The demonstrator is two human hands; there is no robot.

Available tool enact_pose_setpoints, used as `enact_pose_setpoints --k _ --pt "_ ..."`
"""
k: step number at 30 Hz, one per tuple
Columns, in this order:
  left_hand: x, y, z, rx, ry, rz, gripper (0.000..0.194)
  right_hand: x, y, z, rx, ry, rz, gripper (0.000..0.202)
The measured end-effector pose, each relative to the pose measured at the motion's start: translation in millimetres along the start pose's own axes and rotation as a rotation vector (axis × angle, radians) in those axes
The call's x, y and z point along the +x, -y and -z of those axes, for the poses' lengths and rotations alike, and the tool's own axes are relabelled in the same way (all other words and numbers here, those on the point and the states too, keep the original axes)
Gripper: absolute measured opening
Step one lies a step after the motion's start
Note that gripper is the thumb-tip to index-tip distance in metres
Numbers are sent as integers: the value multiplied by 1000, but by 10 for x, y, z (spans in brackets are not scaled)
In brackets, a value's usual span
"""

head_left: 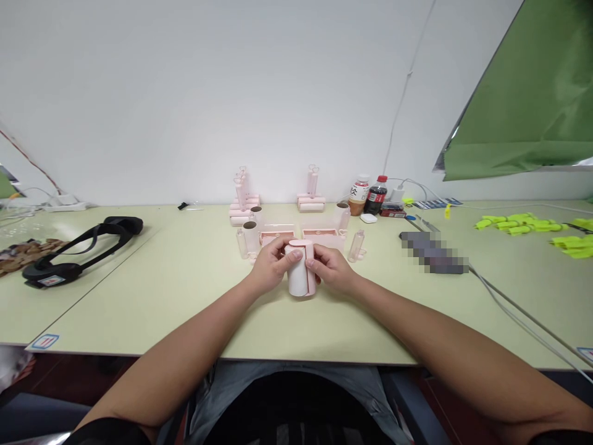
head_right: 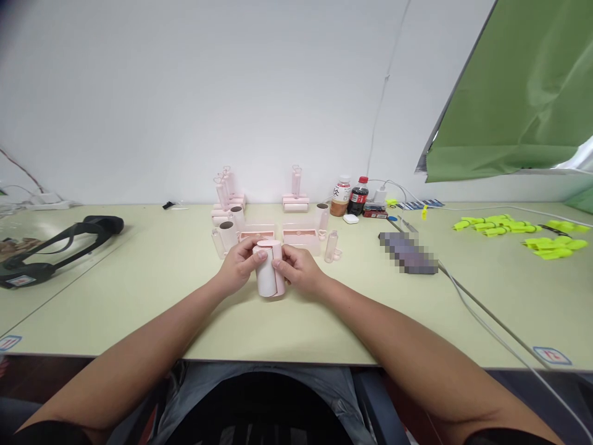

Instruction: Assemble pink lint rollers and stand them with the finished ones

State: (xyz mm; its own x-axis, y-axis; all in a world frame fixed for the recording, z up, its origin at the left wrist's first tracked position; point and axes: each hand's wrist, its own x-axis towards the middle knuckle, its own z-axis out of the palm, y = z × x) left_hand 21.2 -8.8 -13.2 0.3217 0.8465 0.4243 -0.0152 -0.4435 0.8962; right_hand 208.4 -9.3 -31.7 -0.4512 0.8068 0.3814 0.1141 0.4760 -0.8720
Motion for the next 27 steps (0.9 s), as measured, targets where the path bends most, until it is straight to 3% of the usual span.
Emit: enact_pose_setpoints --k 9,14,18,23,25,27 --pt "-4 22 -3 -6 -8 9 40 -9 8 -6 -21 -11 -1 40" --pt "-24 41 -22 -92 83 98 59 -7 -5 -24 1 -116 28 35" --pt "-29 44 -28 9 85 104 54 20 48 43 -95 -254 92 34" --pt "-7 43 -14 -3 -16 143 52 71 272 477 -634 -649 238 23" --pt "0 44 -11 -40 -39 156 53 83 331 726 -866 -661 187 24" --pt "1 48 -11 -70 -47 159 53 81 332 955 -1027 -594 20 30"
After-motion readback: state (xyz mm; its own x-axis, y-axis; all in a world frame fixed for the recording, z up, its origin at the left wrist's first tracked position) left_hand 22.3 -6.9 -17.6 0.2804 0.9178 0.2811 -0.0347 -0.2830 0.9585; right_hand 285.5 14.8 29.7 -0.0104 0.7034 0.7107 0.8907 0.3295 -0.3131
